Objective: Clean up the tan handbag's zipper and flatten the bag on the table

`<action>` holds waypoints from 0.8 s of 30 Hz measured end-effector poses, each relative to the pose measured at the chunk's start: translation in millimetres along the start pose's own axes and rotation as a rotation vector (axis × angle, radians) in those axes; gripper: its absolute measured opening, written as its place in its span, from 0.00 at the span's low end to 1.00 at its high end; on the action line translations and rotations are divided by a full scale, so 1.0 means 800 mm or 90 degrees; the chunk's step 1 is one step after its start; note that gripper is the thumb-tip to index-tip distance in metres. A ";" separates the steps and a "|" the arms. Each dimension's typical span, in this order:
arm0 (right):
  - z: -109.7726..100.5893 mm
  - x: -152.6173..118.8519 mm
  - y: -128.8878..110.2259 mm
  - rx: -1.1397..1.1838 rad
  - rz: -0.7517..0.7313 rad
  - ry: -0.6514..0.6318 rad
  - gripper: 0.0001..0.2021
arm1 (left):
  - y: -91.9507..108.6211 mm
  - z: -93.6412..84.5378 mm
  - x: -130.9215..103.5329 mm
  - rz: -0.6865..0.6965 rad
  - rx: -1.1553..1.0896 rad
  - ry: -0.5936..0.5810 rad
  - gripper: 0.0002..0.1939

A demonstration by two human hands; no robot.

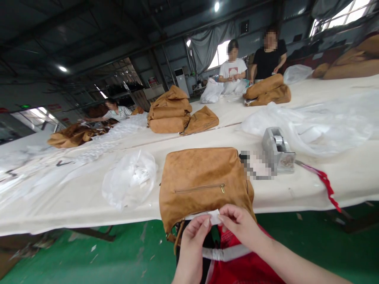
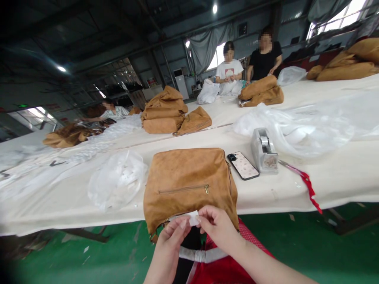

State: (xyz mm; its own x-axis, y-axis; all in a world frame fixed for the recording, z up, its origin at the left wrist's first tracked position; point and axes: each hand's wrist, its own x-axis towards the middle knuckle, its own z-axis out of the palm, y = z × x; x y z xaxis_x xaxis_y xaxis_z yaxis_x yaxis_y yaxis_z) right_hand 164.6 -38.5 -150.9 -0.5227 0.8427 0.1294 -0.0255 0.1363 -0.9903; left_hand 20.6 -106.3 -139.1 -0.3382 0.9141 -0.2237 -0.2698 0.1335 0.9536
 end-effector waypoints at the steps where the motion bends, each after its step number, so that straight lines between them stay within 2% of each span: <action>1: 0.002 0.000 0.002 0.018 0.005 0.007 0.10 | -0.004 0.003 0.001 0.009 -0.021 0.010 0.19; 3: 0.003 0.001 0.001 0.016 -0.003 0.012 0.11 | -0.011 0.009 0.004 0.018 -0.041 0.006 0.19; 5: -0.005 0.007 -0.005 -0.063 -0.030 0.015 0.11 | -0.012 0.014 0.012 0.029 -0.012 -0.018 0.17; 9: -0.034 0.037 -0.019 -0.454 -0.099 0.128 0.08 | 0.013 0.020 0.044 0.146 0.162 -0.013 0.13; 11: -0.043 0.056 -0.019 -0.652 -0.083 0.169 0.05 | 0.024 0.021 0.067 0.193 0.262 -0.034 0.12; 13: -0.041 0.071 -0.011 -0.778 -0.054 0.177 0.03 | 0.024 0.020 0.092 0.181 0.333 -0.063 0.10; 16: -0.031 0.084 0.011 -0.867 -0.052 0.183 0.06 | 0.004 0.016 0.127 0.077 0.366 -0.074 0.08; 19: -0.027 0.092 0.031 -0.924 -0.078 0.168 0.11 | -0.021 0.008 0.154 0.059 0.355 -0.080 0.08; 21: -0.027 0.092 0.036 -0.952 -0.105 0.152 0.13 | -0.028 0.005 0.158 0.068 0.343 -0.083 0.09; 24: -0.024 0.086 0.031 -0.916 -0.133 0.137 0.11 | -0.022 0.005 0.147 0.069 0.311 -0.093 0.11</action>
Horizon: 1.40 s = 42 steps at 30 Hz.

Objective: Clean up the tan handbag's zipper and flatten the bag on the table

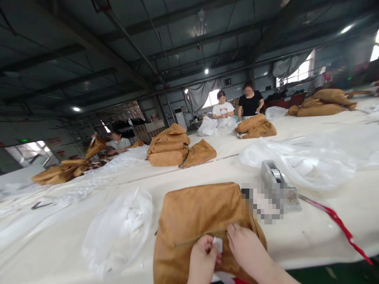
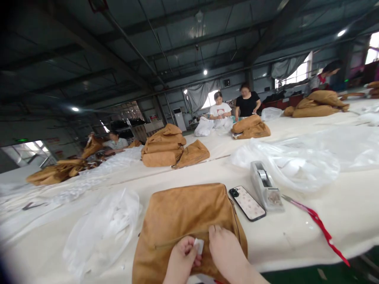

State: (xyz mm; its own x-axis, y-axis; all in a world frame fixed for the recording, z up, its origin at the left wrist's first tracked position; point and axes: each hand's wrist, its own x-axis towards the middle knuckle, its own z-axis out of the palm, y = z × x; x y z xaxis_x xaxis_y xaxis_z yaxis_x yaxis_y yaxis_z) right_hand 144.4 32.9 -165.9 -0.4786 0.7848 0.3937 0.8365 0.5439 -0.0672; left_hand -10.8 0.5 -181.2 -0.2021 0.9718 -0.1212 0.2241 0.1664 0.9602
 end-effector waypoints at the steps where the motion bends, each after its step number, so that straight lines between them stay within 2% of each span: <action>1: -0.003 -0.001 -0.002 0.032 0.004 0.002 0.09 | 0.005 -0.001 -0.005 -0.001 -0.014 -0.009 0.11; 5: -0.007 -0.003 -0.002 0.184 0.036 0.003 0.06 | 0.025 -0.003 -0.018 0.000 -0.063 -0.034 0.07; 11: -0.008 -0.010 0.012 0.447 0.074 0.029 0.06 | 0.036 0.014 -0.030 0.050 0.122 0.085 0.05; 14: -0.012 -0.014 0.012 0.522 0.099 0.045 0.05 | 0.042 0.028 -0.034 0.074 0.168 0.113 0.06; 20: -0.011 -0.023 0.002 0.523 0.087 0.085 0.05 | 0.044 0.044 -0.035 0.082 0.105 0.144 0.08; 27: -0.008 -0.023 -0.006 0.497 0.051 0.096 0.06 | 0.022 0.044 -0.030 0.065 -0.015 0.176 0.08; 33: -0.006 -0.016 -0.008 0.494 0.020 0.086 0.07 | 0.021 0.043 -0.034 0.062 -0.049 0.220 0.12; 42: -0.028 -0.024 -0.004 0.560 -0.009 0.050 0.11 | 0.019 0.042 -0.034 0.075 -0.042 0.197 0.15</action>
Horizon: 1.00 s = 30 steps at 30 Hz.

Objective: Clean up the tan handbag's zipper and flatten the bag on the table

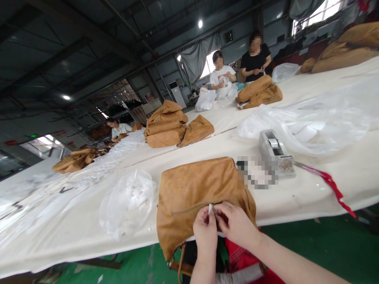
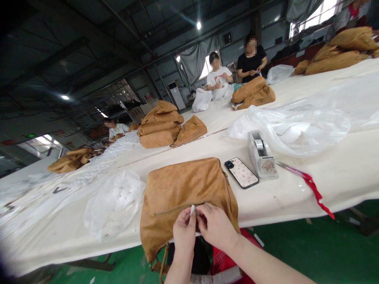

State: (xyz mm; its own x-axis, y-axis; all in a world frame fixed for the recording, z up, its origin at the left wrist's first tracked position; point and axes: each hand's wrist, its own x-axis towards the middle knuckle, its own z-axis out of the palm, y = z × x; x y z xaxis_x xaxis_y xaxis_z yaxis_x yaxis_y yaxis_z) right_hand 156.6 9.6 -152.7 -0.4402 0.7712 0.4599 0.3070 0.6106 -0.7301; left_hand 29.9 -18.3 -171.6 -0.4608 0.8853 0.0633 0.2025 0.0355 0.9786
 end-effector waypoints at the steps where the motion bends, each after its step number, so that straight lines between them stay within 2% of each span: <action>1: -0.001 -0.001 -0.001 0.005 0.001 -0.003 0.12 | 0.002 0.000 -0.001 -0.001 0.005 -0.001 0.16; 6: -0.002 -0.003 0.002 0.029 0.013 0.003 0.12 | 0.012 0.000 -0.003 -0.004 0.057 -0.007 0.15; 10: -0.007 0.002 0.012 0.041 0.117 0.023 0.10 | 0.010 -0.002 0.001 -0.012 0.056 -0.013 0.14; 13: -0.007 0.008 0.018 0.054 0.173 -0.013 0.13 | 0.004 -0.004 0.005 -0.030 0.005 -0.038 0.15; 17: 0.004 0.014 0.023 0.183 0.255 -0.036 0.10 | 0.003 -0.006 0.006 -0.017 -0.015 -0.037 0.15; 20: 0.015 0.018 0.026 0.273 0.323 -0.012 0.10 | 0.008 -0.007 0.001 0.033 0.052 -0.034 0.12; 23: 0.021 0.024 0.027 0.389 0.377 -0.005 0.14 | 0.012 -0.008 -0.005 0.076 0.138 -0.020 0.11; 26: 0.022 0.026 0.027 0.465 0.392 -0.012 0.19 | 0.012 -0.008 -0.007 0.078 0.165 -0.021 0.11; 30: 0.023 0.014 0.031 0.475 0.373 0.020 0.19 | 0.007 -0.008 0.001 0.031 0.109 -0.039 0.12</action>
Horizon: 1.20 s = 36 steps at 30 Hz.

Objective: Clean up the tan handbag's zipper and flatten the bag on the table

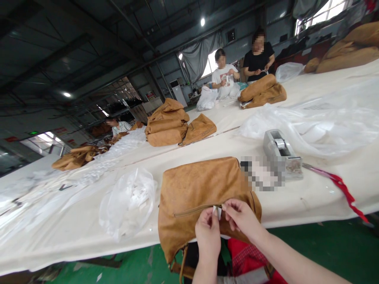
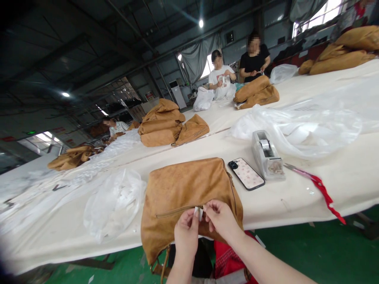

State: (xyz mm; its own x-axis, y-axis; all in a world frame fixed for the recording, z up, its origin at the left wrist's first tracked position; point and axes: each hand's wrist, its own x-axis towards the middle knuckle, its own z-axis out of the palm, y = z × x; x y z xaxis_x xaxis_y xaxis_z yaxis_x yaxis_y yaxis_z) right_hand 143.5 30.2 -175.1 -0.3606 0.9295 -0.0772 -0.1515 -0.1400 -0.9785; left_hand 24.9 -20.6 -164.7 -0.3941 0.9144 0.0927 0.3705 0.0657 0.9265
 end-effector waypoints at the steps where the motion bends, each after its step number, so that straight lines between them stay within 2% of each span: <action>1: -0.001 -0.003 0.003 -0.011 -0.007 0.000 0.18 | -0.001 0.000 0.002 -0.009 -0.024 -0.010 0.12; 6: -0.001 -0.011 0.014 -0.064 -0.019 -0.026 0.15 | -0.004 -0.001 0.006 -0.013 -0.084 -0.029 0.12; 12: 0.007 -0.007 0.010 -0.023 0.018 -0.024 0.18 | 0.003 -0.003 0.000 0.000 -0.044 -0.019 0.10; 21: 0.006 -0.006 0.009 0.018 0.015 -0.029 0.24 | 0.015 -0.007 -0.010 0.051 0.005 -0.017 0.11; 25: 0.003 -0.008 0.010 -0.023 -0.010 -0.031 0.21 | 0.011 -0.011 -0.006 0.032 0.030 -0.019 0.11; 29: 0.006 -0.005 0.009 -0.067 -0.015 -0.083 0.22 | 0.012 -0.016 -0.001 0.026 0.062 0.011 0.11; 33: 0.012 0.001 0.007 -0.014 0.008 -0.080 0.23 | 0.021 -0.018 -0.005 0.096 0.153 0.039 0.10; 36: 0.016 0.005 0.005 0.030 0.021 -0.061 0.23 | 0.016 -0.014 -0.014 0.242 0.346 0.081 0.11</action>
State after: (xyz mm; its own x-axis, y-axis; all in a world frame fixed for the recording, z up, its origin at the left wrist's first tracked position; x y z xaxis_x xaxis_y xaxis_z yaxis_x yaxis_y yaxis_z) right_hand 129.4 28.7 -176.7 -0.4523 0.8874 -0.0889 -0.1797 -0.1883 -0.9655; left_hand 24.7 -34.8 -150.0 -0.2361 0.8617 0.4492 0.8606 -0.0293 0.5084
